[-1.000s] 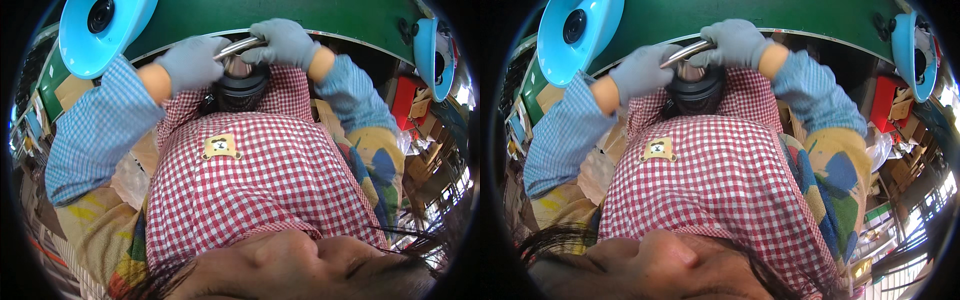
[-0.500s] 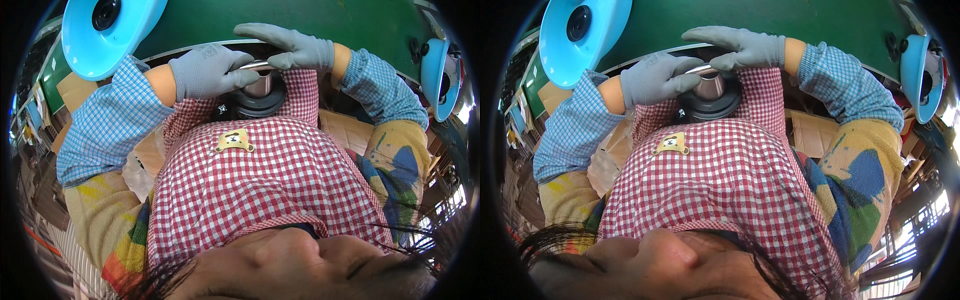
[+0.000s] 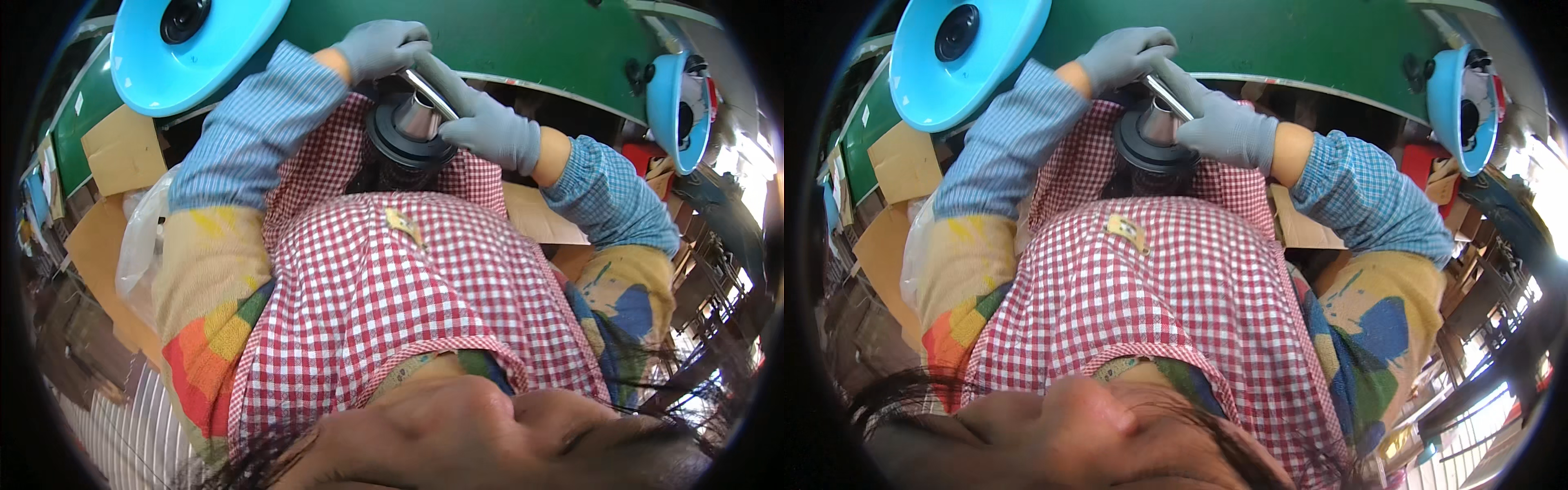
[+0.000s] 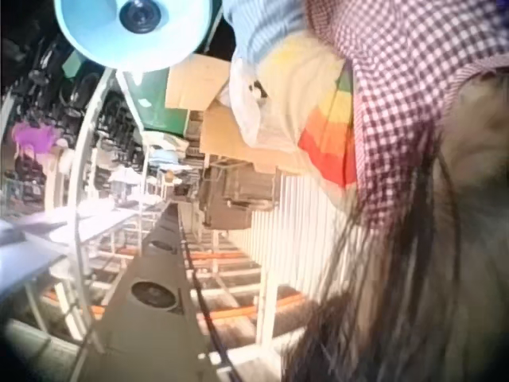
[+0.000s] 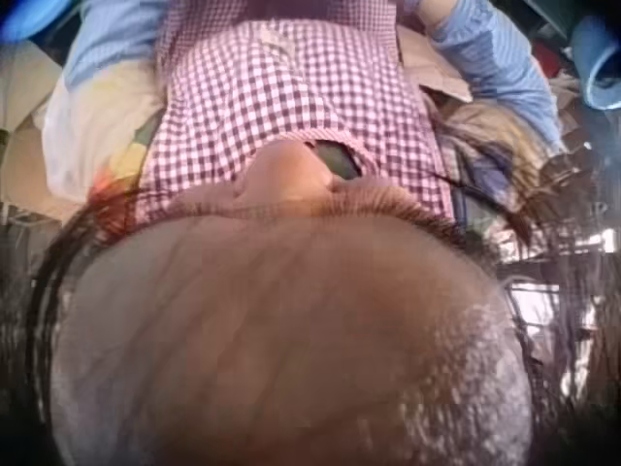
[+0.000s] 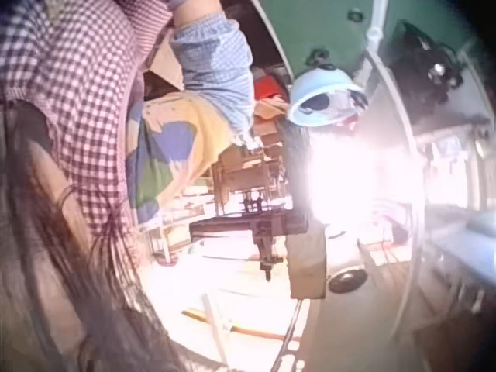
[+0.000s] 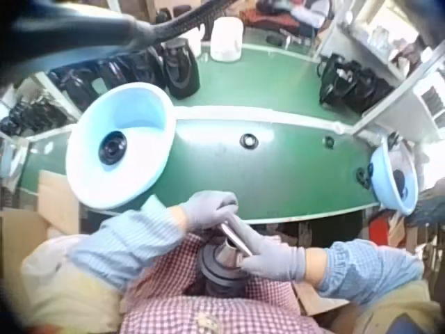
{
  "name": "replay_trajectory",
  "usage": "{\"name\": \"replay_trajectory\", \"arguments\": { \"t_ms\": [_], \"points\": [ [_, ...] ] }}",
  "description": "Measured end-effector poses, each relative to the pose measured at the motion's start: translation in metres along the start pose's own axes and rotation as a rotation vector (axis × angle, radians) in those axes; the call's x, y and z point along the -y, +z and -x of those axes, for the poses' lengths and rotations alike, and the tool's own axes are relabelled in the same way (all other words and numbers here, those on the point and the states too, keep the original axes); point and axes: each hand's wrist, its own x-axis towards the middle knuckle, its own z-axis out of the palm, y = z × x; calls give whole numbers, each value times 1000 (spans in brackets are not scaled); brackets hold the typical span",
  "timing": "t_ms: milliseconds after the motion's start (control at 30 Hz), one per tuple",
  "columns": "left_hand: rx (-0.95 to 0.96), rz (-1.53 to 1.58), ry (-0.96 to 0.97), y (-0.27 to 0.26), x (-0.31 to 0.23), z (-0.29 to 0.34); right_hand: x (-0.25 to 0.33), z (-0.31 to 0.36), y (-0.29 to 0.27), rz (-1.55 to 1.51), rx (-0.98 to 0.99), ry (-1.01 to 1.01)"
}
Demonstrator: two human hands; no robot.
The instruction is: The person assembles black plastic kitchenware by inserting a metal rod into the base and attaching a lid. The person repeats this process for multiple units, placing the finished items on the table.
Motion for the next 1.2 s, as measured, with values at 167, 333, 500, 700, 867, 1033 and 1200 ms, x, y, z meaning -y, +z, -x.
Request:
{"name": "replay_trajectory", "arguments": {
  "t_ms": [167,333,500,700,867,1033,1200],
  "points": [
    [-523,308,217,-39,-18,141,-6,-4,-52,338,-285,-304],
    [-941,282,-181,15,32,357,-91,-81,-127,823,-794,-514],
    [-1578,378,-717,23,78,544,-89,-71,-152,1121,-766,-67],
    [-1200,59,-1318,99,182,654,7,-13,-21,609,58,-219],
    [-686,62,-1430,43,227,555,-41,9,38,235,-257,-41],
    [-470,-393,-1378,7,243,546,-111,5,20,64,-346,-30],
    [-545,-337,-1372,20,251,526,-109,7,6,-4,-314,-99]
  ]
}}
